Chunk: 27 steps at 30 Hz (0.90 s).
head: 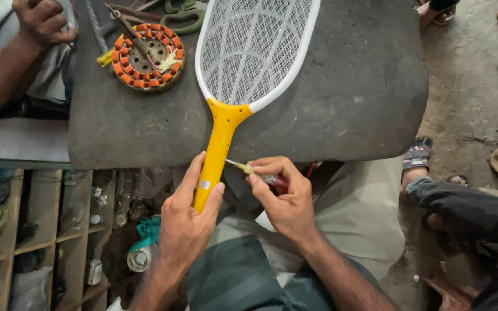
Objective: The person uses a small screwdriver to pry and separate the yellow plastic handle of an electric fly swatter. They repeatedly insert the tool into seams and screw holes along the handle to loosen the casing.
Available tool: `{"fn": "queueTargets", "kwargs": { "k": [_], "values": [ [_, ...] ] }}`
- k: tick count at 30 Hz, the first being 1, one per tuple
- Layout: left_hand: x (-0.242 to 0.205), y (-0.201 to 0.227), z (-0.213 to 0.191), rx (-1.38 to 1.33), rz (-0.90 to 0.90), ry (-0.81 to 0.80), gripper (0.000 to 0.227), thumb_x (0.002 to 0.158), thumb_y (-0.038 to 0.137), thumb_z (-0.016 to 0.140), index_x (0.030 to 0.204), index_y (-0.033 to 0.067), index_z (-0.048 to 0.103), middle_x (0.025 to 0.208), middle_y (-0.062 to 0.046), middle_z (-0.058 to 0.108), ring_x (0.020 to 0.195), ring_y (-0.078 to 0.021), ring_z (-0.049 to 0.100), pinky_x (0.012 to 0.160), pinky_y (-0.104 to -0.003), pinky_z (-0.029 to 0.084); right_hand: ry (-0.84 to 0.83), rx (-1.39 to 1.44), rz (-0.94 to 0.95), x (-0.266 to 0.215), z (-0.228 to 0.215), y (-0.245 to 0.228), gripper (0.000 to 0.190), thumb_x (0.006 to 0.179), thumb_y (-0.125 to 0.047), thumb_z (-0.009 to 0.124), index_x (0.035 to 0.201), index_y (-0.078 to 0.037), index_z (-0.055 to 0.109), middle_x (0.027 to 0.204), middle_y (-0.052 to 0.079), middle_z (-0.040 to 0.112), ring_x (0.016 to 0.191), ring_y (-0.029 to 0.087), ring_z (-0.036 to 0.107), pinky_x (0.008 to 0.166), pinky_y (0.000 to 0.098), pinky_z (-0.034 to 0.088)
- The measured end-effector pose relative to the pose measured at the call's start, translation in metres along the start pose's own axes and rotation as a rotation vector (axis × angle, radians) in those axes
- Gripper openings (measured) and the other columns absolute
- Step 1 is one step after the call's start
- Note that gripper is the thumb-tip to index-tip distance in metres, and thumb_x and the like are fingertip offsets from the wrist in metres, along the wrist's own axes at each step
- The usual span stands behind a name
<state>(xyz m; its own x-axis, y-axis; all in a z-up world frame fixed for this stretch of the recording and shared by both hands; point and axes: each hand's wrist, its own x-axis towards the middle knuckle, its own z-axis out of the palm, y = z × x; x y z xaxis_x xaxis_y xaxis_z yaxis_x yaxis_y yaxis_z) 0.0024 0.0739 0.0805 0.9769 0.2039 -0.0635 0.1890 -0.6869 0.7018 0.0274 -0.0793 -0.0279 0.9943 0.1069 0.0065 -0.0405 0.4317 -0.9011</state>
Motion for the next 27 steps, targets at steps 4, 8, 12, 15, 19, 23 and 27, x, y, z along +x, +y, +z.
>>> {"fn": "queueTargets", "kwargs": {
  "k": [4,8,12,15,19,23,27],
  "values": [
    [0.000,-0.002,-0.001,-0.117,-0.154,-0.029,0.058,0.092,0.014,0.070,0.146,0.0048,0.054,0.104,-0.016,0.079,0.082,-0.0098,0.068,0.071,-0.029,0.056,0.025,0.100,0.102,0.001,0.002,-0.004,0.013,0.098,-0.002,0.067,0.108,0.004,0.061,0.116,0.015,0.069,0.096,0.015,0.071,0.087,0.0299,0.061],
    [0.001,-0.007,-0.001,-0.138,-0.042,0.016,0.057,0.092,0.013,0.072,0.145,0.0021,0.055,0.107,-0.010,0.078,0.087,-0.0058,0.065,0.072,-0.024,0.056,-0.078,-0.108,-0.011,0.006,0.005,-0.030,0.012,0.096,-0.001,0.069,0.106,0.003,0.063,0.108,0.011,0.072,0.093,0.012,0.069,0.083,0.0254,0.057],
    [-0.002,-0.009,0.000,-0.125,-0.060,0.021,0.059,0.090,0.012,0.074,0.145,0.0057,0.056,0.103,-0.011,0.078,0.084,-0.0089,0.067,0.071,-0.027,0.056,-0.169,-0.628,-0.109,0.023,0.006,-0.068,0.015,0.086,-0.004,0.075,0.096,0.001,0.066,0.087,0.010,0.069,0.071,0.016,0.067,0.065,0.0276,0.055],
    [0.001,-0.005,-0.004,-0.066,-0.105,0.018,0.061,0.086,0.014,0.076,0.144,0.0096,0.058,0.099,-0.011,0.080,0.081,-0.0114,0.074,0.070,-0.030,0.058,-0.328,-0.836,-0.173,0.043,0.016,-0.094,0.018,0.082,-0.009,0.075,0.093,-0.001,0.063,0.081,0.013,0.066,0.072,0.029,0.067,0.064,0.0380,0.053],
    [0.001,-0.001,-0.005,-0.003,-0.154,0.007,0.060,0.083,0.014,0.075,0.141,0.0113,0.058,0.100,-0.011,0.080,0.082,-0.0151,0.079,0.072,-0.032,0.059,-0.504,-0.986,-0.296,0.064,0.039,-0.112,0.022,0.084,-0.016,0.073,0.089,-0.002,0.056,0.083,0.014,0.066,0.083,0.039,0.066,0.068,0.0506,0.050],
    [0.001,-0.003,-0.002,-0.030,-0.042,0.037,0.050,0.087,0.015,0.077,0.132,0.0027,0.060,0.110,-0.014,0.079,0.100,-0.0185,0.076,0.081,-0.032,0.059,-0.466,-1.018,-0.257,0.067,0.049,-0.114,0.018,0.083,-0.014,0.072,0.089,-0.003,0.059,0.084,0.015,0.067,0.082,0.038,0.066,0.070,0.0497,0.050],
    [0.002,-0.008,-0.003,-0.130,-0.111,0.018,0.049,0.087,0.014,0.075,0.132,0.0006,0.060,0.112,-0.013,0.079,0.100,-0.0142,0.078,0.083,-0.029,0.058,-0.283,-0.838,0.030,0.049,0.022,-0.101,0.019,0.082,-0.013,0.078,0.088,0.000,0.065,0.076,0.012,0.068,0.067,0.022,0.060,0.060,0.0354,0.051]
  ]
}}
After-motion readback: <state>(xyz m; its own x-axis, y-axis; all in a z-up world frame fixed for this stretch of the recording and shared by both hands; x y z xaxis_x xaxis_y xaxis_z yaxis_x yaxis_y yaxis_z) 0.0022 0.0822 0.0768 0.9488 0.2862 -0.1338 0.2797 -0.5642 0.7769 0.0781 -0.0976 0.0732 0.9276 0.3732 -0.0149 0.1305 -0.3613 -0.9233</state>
